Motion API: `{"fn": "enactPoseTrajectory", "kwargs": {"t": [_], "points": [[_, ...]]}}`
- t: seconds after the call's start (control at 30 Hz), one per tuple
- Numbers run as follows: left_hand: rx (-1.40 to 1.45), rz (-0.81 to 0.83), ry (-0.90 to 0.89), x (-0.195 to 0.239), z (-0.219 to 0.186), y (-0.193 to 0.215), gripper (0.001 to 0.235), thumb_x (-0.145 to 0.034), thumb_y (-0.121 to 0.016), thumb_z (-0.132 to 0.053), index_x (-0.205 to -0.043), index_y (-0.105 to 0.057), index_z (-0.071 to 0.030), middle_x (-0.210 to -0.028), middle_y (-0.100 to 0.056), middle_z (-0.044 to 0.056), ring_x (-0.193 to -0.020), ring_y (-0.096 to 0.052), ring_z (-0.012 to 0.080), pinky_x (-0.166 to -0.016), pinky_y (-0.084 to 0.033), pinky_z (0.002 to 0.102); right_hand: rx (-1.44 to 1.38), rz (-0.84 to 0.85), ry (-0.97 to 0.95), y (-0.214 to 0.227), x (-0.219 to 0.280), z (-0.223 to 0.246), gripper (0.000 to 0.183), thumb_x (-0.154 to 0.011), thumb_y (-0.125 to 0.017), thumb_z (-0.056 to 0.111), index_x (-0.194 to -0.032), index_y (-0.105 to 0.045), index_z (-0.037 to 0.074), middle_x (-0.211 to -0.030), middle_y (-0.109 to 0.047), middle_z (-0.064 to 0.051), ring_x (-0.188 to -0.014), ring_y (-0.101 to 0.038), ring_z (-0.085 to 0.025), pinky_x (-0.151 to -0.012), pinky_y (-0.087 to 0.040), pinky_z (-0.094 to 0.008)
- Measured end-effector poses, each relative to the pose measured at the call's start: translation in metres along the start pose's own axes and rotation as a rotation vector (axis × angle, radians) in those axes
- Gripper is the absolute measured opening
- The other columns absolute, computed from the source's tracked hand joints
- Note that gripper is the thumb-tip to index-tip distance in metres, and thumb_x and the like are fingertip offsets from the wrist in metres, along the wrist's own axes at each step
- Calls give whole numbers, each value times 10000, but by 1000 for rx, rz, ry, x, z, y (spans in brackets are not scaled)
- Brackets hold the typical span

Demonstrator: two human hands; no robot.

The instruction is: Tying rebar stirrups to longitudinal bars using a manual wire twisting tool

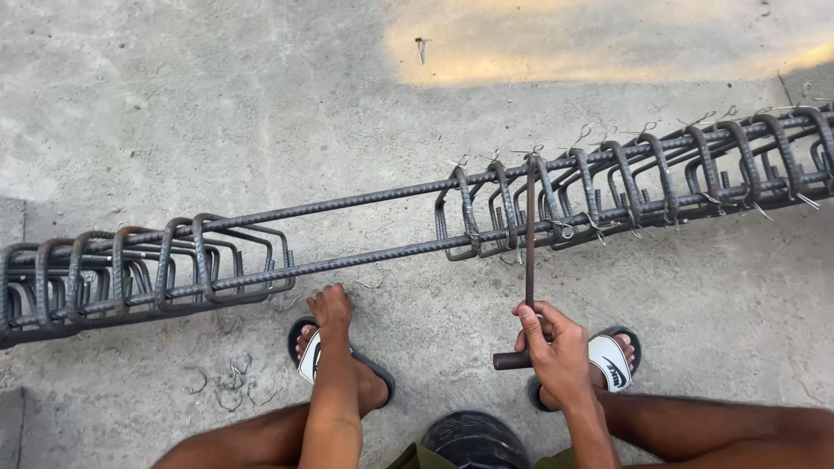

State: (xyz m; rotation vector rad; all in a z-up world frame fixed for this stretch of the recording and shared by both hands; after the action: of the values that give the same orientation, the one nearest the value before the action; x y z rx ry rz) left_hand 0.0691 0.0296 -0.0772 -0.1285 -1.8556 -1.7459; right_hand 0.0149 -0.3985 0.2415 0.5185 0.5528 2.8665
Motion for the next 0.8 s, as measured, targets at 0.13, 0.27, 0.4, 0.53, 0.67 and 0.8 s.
{"fn": "enactPoseTrajectory", "kwargs": {"t": [0.13,0.27,0.4,0.53,0.67,0.8], "points": [[-19,-45,-35,-1,-2,-3,150,-896,-629,-147,-942,-769,-117,-1027,-737,104,-956,-696,304,-970,-414,452,9,-14,-4,3,0,2,200,-947,-655,169,-1000,-778,21,-478,-676,-63,-363,-523,-110,-348,-335,-235],[-35,-31,-73,6,-8,-2,196,-843,-657,-89,-1018,-734,-128,-1107,-684,106,-1028,-653,312,-997,-397,483,34,1,-11,3,1,3,209,-946,-655,182,-990,-787,26,-478,-679,-61,-351,-506,-107,-343,-313,-236],[2,-59,-72,2,-8,-8,232,-851,-683,-136,-1083,-692,-118,-1114,-696,119,-1043,-664,332,-1001,-405,518,-4,-41,31,9,5,14,218,-942,-662,182,-1014,-798,27,-461,-656,-53,-344,-480,-93,-335,-306,-226],[-4,-63,-31,0,1,-9,257,-845,-673,-149,-1101,-690,-142,-1104,-692,102,-1027,-665,309,-1004,-379,476,-76,-33,85,11,6,33,210,-948,-656,163,-1009,-785,9,-479,-647,-45,-371,-470,-82,-356,-301,-218],[-45,7,19,3,5,1,158,-892,-616,-94,-1005,-717,-138,-987,-753,122,-993,-673,289,-1057,-300,488,-103,16,35,6,3,41,221,-951,-649,170,-1025,-797,24,-477,-618,-38,-380,-466,-82,-356,-295,-229],[-91,2,53,4,15,-11,145,-896,-612,-149,-908,-753,-181,-920,-770,101,-974,-678,278,-1032,-312,460,-157,44,-28,0,-2,38,233,-973,-626,175,-1046,-790,26,-484,-603,-44,-379,-426,-75,-361,-273,-227]]}}
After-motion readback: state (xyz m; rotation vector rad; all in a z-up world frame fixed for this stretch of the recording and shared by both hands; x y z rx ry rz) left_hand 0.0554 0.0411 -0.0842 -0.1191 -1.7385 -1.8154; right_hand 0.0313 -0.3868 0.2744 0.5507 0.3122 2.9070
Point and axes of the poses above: each hand's wrist, its own x-axis away from the middle knuckle, its own y-axis out of the back of the hand, z = x × y, the point moved 10 cm from there along -x, towards the middle knuckle
